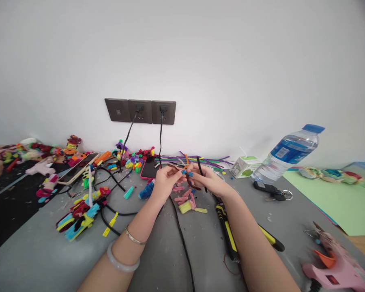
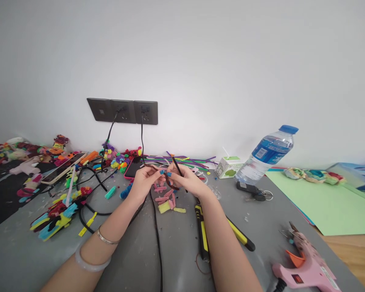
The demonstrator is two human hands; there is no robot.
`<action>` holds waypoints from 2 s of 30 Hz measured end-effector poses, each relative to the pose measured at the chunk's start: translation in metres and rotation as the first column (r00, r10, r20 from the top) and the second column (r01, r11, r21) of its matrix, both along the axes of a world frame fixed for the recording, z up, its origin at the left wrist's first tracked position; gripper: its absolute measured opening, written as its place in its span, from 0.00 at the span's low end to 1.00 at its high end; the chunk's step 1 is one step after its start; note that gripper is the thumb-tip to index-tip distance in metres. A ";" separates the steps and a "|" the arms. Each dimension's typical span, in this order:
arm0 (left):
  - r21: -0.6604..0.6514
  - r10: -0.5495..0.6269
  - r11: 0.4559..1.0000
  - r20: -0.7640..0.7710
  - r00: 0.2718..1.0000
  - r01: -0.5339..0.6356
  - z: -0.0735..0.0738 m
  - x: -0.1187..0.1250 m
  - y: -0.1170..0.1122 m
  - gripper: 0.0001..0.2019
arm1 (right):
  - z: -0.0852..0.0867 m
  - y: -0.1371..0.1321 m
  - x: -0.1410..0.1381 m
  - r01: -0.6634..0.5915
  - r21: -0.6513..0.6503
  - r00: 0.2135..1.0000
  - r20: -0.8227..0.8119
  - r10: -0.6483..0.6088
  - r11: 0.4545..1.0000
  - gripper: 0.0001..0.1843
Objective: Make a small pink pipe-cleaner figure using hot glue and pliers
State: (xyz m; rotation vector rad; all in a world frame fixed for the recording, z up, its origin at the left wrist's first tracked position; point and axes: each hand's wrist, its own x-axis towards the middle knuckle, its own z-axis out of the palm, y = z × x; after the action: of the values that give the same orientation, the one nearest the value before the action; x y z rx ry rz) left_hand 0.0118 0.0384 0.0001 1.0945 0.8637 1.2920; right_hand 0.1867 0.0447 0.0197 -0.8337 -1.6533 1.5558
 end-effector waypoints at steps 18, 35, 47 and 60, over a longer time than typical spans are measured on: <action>0.087 0.005 0.996 -0.014 1.000 -0.004 0.006 0.005 -0.004 0.21 | -0.003 0.004 -0.001 0.030 0.079 0.999 -0.018 -0.029 0.996 0.15; 0.090 -0.122 0.983 -0.311 0.943 0.157 -0.004 0.004 -0.006 0.18 | 0.001 0.005 -0.001 0.046 0.206 0.990 0.122 -0.072 0.978 0.16; 0.156 -0.032 0.985 -0.266 0.963 0.076 0.001 0.011 -0.013 0.15 | -0.008 0.003 -0.005 0.077 0.145 0.994 0.071 -0.088 0.986 0.12; 0.229 -0.054 0.965 -0.309 0.949 0.129 -0.005 0.012 -0.013 0.16 | -0.018 0.006 -0.004 0.109 0.079 0.993 0.035 -0.112 0.991 0.09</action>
State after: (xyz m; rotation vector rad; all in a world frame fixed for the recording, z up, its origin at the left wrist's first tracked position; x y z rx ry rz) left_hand 0.0241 0.0258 -0.0049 1.5419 0.8784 1.1930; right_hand 0.1830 0.0507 0.0018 -0.9041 -1.6557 1.3998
